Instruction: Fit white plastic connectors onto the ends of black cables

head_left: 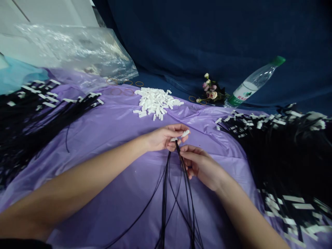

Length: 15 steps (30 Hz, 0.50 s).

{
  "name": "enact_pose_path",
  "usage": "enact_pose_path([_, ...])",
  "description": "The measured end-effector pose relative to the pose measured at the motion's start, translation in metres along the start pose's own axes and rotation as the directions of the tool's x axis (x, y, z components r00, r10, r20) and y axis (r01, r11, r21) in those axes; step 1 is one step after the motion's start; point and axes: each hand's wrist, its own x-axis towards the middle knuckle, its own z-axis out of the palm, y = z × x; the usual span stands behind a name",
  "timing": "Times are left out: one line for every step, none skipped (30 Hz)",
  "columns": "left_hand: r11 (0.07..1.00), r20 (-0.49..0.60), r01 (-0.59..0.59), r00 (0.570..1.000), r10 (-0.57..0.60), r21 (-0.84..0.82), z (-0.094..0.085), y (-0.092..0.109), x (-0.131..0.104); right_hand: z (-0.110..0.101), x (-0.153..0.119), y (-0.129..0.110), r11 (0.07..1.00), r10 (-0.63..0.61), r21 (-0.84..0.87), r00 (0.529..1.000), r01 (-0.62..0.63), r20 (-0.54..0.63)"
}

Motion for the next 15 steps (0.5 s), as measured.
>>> enact_pose_path([1.000, 0.005, -0.006, 1.000, 0.006, -0.003, 0.001, -0.001, 0.000, 0.001, 0.000, 0.001, 1.000, 0.009, 0.024, 1.000, -0.010, 0.003])
enact_pose_path([1.000, 0.011, -0.014, 1.000, 0.014, -0.009, 0.001, -0.001, 0.000, 0.002, 0.000, 0.001, 0.999, 0.013, 0.044, 1.000, -0.013, 0.002])
enact_pose_path([1.000, 0.014, -0.023, 1.000, 0.023, -0.016, 0.002, -0.002, 0.000, 0.003, 0.001, 0.002, 0.998, 0.011, 0.059, 1.000, -0.011, 0.000])
enact_pose_path([0.999, 0.015, -0.036, 0.999, 0.037, -0.024, 0.003, -0.003, 0.000, 0.003, 0.001, 0.003, 0.997, 0.005, 0.071, 1.000, -0.005, 0.002])
enact_pose_path([0.998, 0.013, -0.054, 0.998, 0.054, -0.029, 0.004, -0.004, 0.000, 0.004, 0.001, 0.003, 0.997, -0.007, 0.077, 1.000, 0.006, 0.013])
enact_pose_path([0.997, 0.004, -0.076, 0.997, 0.076, -0.030, 0.005, -0.005, 0.000, 0.005, 0.001, 0.004, 0.997, -0.020, 0.080, 0.999, 0.018, 0.027])
enact_pose_path([0.995, -0.011, -0.099, 0.995, 0.099, -0.026, 0.006, -0.006, 0.001, 0.006, 0.000, 0.005, 0.996, -0.036, 0.079, 0.999, 0.033, 0.036])
enact_pose_path([0.993, -0.030, -0.121, 0.992, 0.120, -0.018, 0.007, -0.008, 0.001, 0.006, 0.000, 0.005, 0.996, -0.052, 0.073, 0.998, 0.050, 0.038])
enact_pose_path([0.990, -0.051, -0.139, 0.989, 0.138, -0.006, 0.008, -0.009, 0.002, 0.007, 0.000, 0.006, 0.996, -0.069, 0.061, 0.997, 0.067, 0.033])
enact_pose_path([0.988, -0.072, -0.154, 0.985, 0.154, 0.007, 0.009, -0.010, 0.002, 0.007, 0.000, 0.007, 0.996, -0.083, 0.044, 0.996, 0.082, 0.026])
enact_pose_path([0.986, -0.093, -0.168, 0.981, 0.169, 0.022, 0.010, -0.011, 0.003, 0.007, 0.000, 0.007, 0.995, -0.093, 0.025, 0.996, 0.092, 0.019])
enact_pose_path([0.983, -0.110, -0.182, 0.976, 0.185, 0.038, 0.011, -0.012, 0.003, 0.008, 0.000, 0.008, 0.995, -0.096, 0.009, 0.995, 0.096, 0.016])
enact_pose_path([0.979, -0.124, -0.195, 0.972, 0.201, 0.054, 0.012, -0.013, 0.003, 0.008, 0.001, 0.008, 0.995, -0.096, -0.002, 0.995, 0.096, 0.017])
enact_pose_path([0.976, -0.134, -0.208, 0.967, 0.216, 0.070, 0.013, -0.014, 0.003, 0.008, 0.001, 0.009, 0.996, -0.092, -0.007, 0.996, 0.092, 0.021])
enact_pose_path([0.972, -0.143, -0.218, 0.963, 0.228, 0.086, 0.014, -0.014, 0.003, 0.008, 0.001, 0.009, 0.996, -0.087, -0.006, 0.996, 0.087, 0.024])
